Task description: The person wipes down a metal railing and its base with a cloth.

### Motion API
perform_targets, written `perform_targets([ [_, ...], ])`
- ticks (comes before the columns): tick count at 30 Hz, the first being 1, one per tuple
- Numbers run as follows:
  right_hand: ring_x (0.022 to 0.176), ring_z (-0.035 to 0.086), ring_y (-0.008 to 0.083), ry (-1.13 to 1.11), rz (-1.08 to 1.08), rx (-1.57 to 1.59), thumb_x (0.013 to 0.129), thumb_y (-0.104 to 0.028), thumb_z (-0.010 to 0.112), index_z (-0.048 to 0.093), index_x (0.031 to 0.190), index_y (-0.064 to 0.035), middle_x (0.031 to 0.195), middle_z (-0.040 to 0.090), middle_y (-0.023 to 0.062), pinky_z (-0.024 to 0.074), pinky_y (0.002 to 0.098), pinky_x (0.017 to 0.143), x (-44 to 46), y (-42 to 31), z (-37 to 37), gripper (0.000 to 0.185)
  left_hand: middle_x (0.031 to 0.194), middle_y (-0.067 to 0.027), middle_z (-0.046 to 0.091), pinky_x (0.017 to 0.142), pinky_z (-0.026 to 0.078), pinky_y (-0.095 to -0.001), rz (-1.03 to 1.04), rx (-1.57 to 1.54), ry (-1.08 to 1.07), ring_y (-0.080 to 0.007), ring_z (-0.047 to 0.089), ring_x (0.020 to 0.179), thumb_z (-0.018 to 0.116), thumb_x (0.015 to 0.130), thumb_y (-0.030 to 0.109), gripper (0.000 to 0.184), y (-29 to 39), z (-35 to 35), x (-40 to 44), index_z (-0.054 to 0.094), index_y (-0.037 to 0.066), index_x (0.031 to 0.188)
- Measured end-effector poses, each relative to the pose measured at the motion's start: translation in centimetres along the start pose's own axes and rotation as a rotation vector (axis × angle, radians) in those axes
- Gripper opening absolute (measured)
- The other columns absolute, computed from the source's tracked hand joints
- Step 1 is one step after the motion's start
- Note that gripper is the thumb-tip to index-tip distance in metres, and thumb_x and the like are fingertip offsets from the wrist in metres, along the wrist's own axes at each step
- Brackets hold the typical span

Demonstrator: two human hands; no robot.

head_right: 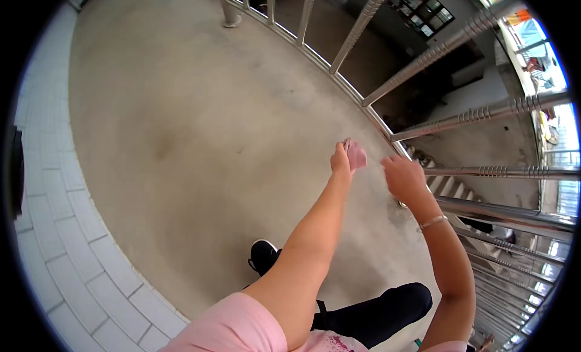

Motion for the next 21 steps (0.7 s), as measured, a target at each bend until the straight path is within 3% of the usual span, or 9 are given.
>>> perform_targets([
  [2,0.092,0.059,0.0241,0.177,-0.15,0.005,0.079,-0.008,0.057,0.059,0.09,-0.0106,0.088,0.06,0.0052,0.0484,0.0378,0.076,3.6,-2.1,-2.0,0.011,0.11,-0.0092,0.06,0.081,0.049,-0.037,-0.019,0.302,-0.019,-0.022,0.06,0.097,0.047,0.085,0.043,0.051,-1.1,-0.7,0.1,0.056,0.003,0.115],
  [6,0.091,0.057,0.0218,0.106,-0.196,-0.069,0.075,-0.006,0.06,0.06,0.087,-0.0098,0.087,0.059,0.0033,0.0468,0.0344,0.079,11.1,-8.2,-5.4,0.012,0.094,-0.0073,0.063,0.073,0.048,-0.0314,-0.121,-0.115,-0.062,-0.018,0.061,0.085,0.049,0.087,0.048,0.053,-5.2,0.1,-0.3,0.063,-0.001,0.102],
  [11,0.09,0.056,0.0211,0.053,-0.262,-0.194,0.075,-0.007,0.06,0.06,0.083,-0.0098,0.088,0.058,0.0028,0.0459,0.0344,0.079,15.5,-10.3,-6.3,0.009,0.091,-0.0044,0.062,0.066,0.048,-0.0305,-0.253,0.212,-0.245,-0.0153,0.061,0.079,0.049,0.088,0.056,0.06,-6.3,2.2,-0.2,0.062,-0.001,0.099],
  [15,0.094,0.056,0.0211,0.076,-0.257,-0.305,0.077,-0.009,0.058,0.06,0.084,-0.009,0.091,0.058,0.0043,0.0443,0.034,0.082,18.6,-10.3,-6.0,0.007,0.083,-0.0033,0.061,0.056,0.047,-0.0332,-0.237,-0.261,-0.371,-0.0163,0.059,0.072,0.048,0.088,0.049,0.041,-2.1,2.6,0.6,0.06,0.01,0.092],
  [16,0.095,0.056,0.0214,0.099,-0.257,-0.356,0.078,-0.01,0.057,0.06,0.085,-0.0085,0.092,0.058,0.0049,0.0438,0.0341,0.082,19.7,-9.9,-6.2,0.007,0.073,-0.003,0.058,0.05,0.044,-0.0339,-0.281,-0.389,-0.512,-0.0178,0.058,0.064,0.047,0.087,0.044,0.031,-0.7,2.6,1.1,0.057,0.015,0.083],
  [17,0.095,0.056,0.0214,0.089,-0.26,-0.358,0.078,-0.01,0.057,0.06,0.085,-0.0085,0.092,0.058,0.0049,0.0438,0.0341,0.082,20.8,-9.7,-6.0,0.007,0.086,0.0038,0.054,0.065,0.042,-0.0389,-0.251,-0.31,-0.426,-0.0146,0.052,0.079,0.037,0.086,0.044,0.03,2.9,2.4,-0.4,0.054,0.02,0.089],
  [19,0.096,0.057,0.0209,0.217,-0.156,-0.364,0.077,-0.011,0.058,0.064,0.092,-0.0064,0.098,0.061,0.0055,0.044,0.0325,0.083,23.9,-9.4,-6.4,0.017,0.087,0.006,0.051,0.073,0.04,-0.0397,-0.149,-0.376,-0.435,-0.0122,0.048,0.086,0.035,0.086,0.044,0.027,8.2,1.2,-0.2,0.051,0.022,0.085],
  [20,0.098,0.057,0.0215,0.21,-0.102,-0.389,0.078,-0.012,0.057,0.064,0.093,-0.0062,0.099,0.061,0.0065,0.0441,0.0336,0.084,25.2,-9.0,-6.7,0.018,0.062,-0.0009,0.047,0.046,0.042,-0.0371,-0.128,-0.552,-0.322,-0.0207,0.05,0.052,0.037,0.087,0.041,0.03,10.9,1.0,-0.3,0.048,0.018,0.073],
  [21,0.1,0.057,0.0222,0.203,-0.051,-0.413,0.079,-0.013,0.056,0.064,0.094,-0.006,0.101,0.061,0.0075,0.0443,0.0348,0.085,27.0,-9.2,-7.1,0.018,0.084,0.0011,0.054,0.062,0.044,-0.0372,-0.014,-0.438,-0.532,-0.0164,0.053,0.075,0.032,0.087,0.04,0.029,12.4,-1.1,2.8,0.053,0.02,0.088],
])
Point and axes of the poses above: each hand's wrist, its own x-axis towards the middle knuckle, its own z-axis out of the palm, y = z × x, the point moved 4 cm from there along x, towards the middle knuckle
